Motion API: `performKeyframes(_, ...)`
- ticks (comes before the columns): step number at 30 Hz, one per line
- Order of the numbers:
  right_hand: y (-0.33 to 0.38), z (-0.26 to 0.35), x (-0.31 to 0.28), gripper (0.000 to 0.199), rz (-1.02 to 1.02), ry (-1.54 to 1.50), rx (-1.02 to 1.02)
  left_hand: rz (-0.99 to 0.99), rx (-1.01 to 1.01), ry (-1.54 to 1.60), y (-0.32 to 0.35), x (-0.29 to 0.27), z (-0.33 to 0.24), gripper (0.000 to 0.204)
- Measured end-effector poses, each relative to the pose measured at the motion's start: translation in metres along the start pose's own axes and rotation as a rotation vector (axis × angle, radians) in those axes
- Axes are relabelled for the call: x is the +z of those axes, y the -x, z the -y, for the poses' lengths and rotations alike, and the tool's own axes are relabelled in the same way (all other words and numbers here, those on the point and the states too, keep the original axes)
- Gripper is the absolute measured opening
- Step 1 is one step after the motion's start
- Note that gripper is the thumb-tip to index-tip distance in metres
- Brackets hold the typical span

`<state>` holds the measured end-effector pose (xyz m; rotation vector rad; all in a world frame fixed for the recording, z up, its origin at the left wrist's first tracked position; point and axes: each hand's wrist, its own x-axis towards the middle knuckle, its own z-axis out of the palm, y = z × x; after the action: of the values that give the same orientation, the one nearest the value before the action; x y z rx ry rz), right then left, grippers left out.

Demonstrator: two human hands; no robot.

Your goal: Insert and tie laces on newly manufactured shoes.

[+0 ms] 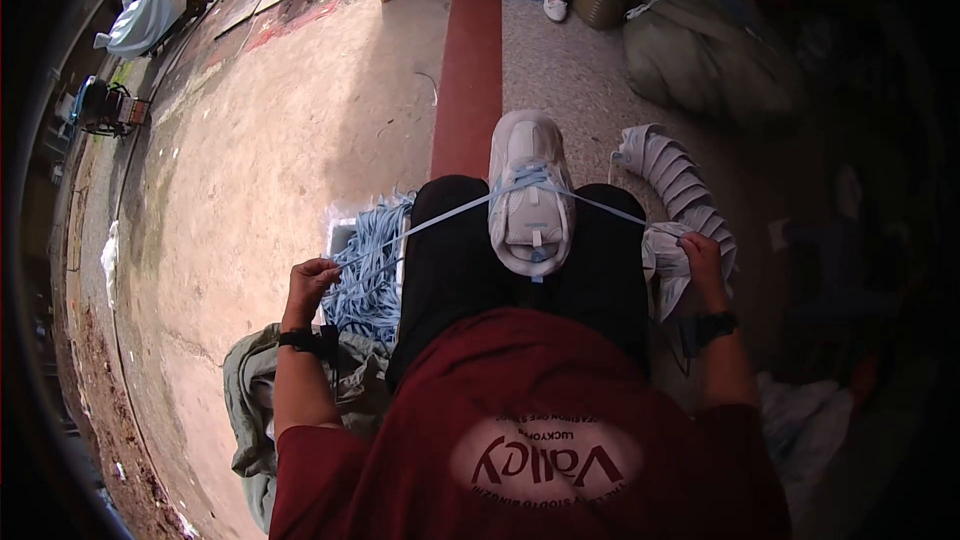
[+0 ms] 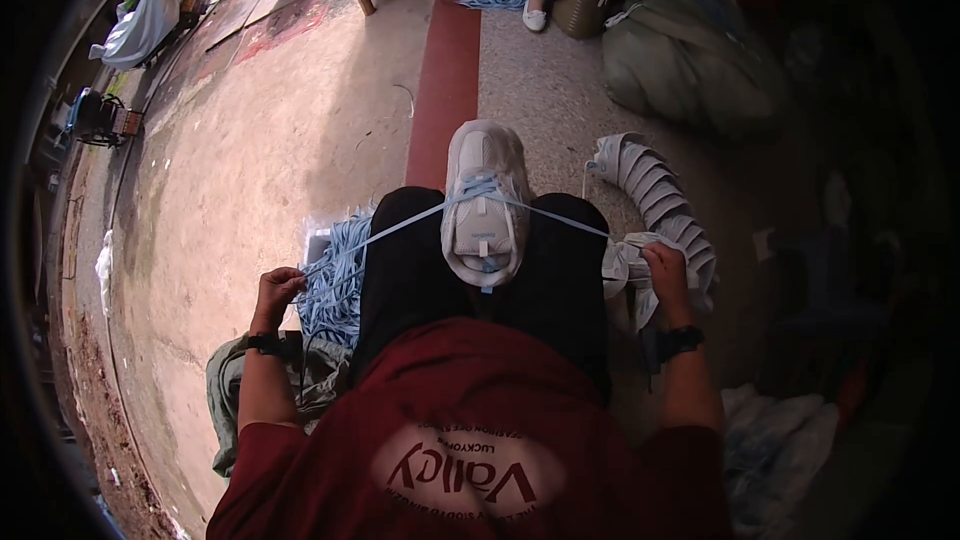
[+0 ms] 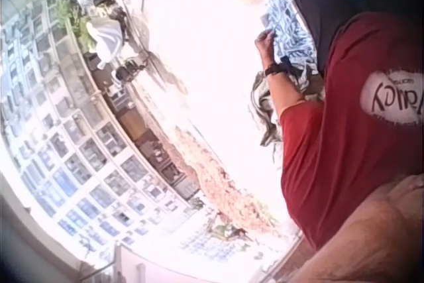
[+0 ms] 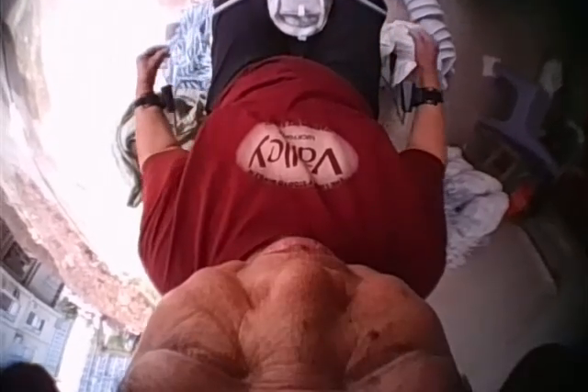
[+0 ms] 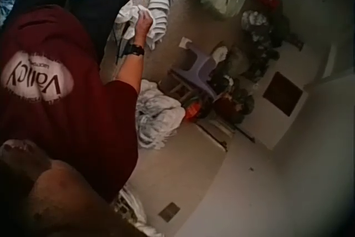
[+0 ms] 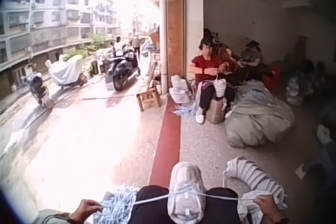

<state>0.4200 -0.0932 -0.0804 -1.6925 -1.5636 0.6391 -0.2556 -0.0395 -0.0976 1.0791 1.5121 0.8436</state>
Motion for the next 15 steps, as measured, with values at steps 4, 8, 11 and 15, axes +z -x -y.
performKeyframes(4,0.08,-0.138,-0.075,0.017,-0.048,0.279,0.288,-0.185,-0.224,-0.122,0.047,-0.081,0.016,0.007)
performKeyframes(8,0.171,-0.205,-0.148,0.014,0.154,0.747,0.246,-0.339,-0.391,-0.212,0.086,-0.142,0.052,0.008)
performKeyframes(11,0.215,-0.215,-0.171,0.011,0.077,0.894,0.156,-0.304,-0.425,-0.176,0.122,-0.179,0.073,0.007)
performKeyframes(15,0.256,-0.24,-0.174,0.014,0.042,0.847,0.317,-0.487,-0.411,-0.298,0.163,-0.223,0.093,0.006)
